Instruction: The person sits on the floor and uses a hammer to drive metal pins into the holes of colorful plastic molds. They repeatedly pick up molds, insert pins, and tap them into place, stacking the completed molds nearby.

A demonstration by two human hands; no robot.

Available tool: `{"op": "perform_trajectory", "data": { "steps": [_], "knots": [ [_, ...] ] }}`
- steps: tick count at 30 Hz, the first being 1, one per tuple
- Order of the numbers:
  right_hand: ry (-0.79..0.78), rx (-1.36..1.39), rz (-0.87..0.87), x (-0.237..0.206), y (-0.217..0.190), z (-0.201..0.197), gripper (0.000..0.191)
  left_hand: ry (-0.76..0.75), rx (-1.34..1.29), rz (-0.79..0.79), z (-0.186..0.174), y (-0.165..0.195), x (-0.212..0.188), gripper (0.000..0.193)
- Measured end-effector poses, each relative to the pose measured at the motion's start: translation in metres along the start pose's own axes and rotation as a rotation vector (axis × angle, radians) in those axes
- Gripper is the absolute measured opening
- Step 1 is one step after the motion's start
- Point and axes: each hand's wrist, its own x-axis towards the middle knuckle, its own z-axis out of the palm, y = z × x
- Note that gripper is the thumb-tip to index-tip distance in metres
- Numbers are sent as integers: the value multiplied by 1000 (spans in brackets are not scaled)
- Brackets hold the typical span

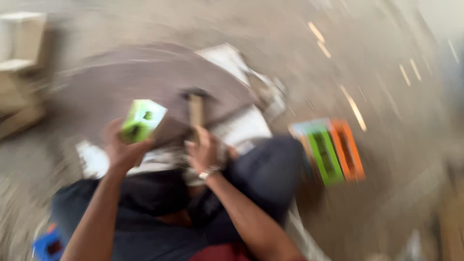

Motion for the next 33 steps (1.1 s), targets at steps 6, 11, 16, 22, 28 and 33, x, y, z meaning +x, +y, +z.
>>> {"op": "perform_trajectory", "data": {
  "steps": [6, 11, 16, 22, 28, 33],
  "knots": [
    [-155, 498, 174, -4, -52, -42, 79, -39, -639, -506, 26, 66, -54, 86],
    [-330, 568, 218, 7, -68, -86, 88, -89, -1039, -445, 39, 102, -70, 61],
    [-412, 593, 316, 3, -60, -120, 100, -330, -1101, -415, 33, 119, -67, 39],
    [-277, -81, -340, -26, -67, -142, 75, -391, -1083, -573, 29, 119, -74, 23],
    [-273, -384, -516, -29, -80, -158, 28, -417, -1185, -569, 28, 136, -75, 24],
    [-21, -310, -457, -13, -80, -194, 32, -531, -1221, -401, 19, 149, -70, 43]
  ]
}}
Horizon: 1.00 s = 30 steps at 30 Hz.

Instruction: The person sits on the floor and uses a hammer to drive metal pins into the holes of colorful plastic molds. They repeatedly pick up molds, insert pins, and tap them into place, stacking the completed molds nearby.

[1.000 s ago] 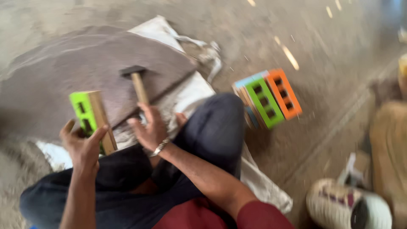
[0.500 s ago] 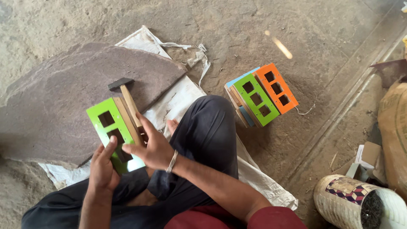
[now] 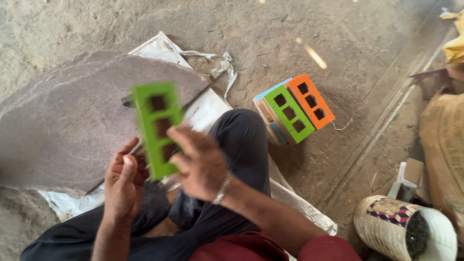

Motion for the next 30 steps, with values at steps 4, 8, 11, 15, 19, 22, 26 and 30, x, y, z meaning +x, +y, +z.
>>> {"op": "perform_trajectory", "data": {
  "steps": [4, 8, 11, 15, 19, 22, 26, 30],
  "knots": [
    [193, -34, 190, 3, 50, -56, 36, 22, 507, 69, -33, -12, 13, 39],
    [297, -363, 287, -12, 116, -101, 45, 219, 889, 51, -93, -44, 6, 33],
    [325, -497, 404, -32, 159, -100, 43, 306, 821, 94, -124, -66, 11, 33],
    [269, -535, 598, -69, 212, -70, 46, 301, 913, 62, -138, -79, 16, 34],
    [85, -676, 670, -100, 253, -50, 57, 231, 975, 80, -133, -80, 18, 31],
    [114, -585, 521, -99, 259, -54, 58, 254, 982, 174, -129, -75, 20, 28],
    [279, -602, 341, -65, 226, -47, 36, 328, 958, -74, -133, -55, 26, 40],
    [69, -15, 454, -37, 181, -11, 47, 400, 1006, 282, -156, -18, 52, 21]
  ]
}}
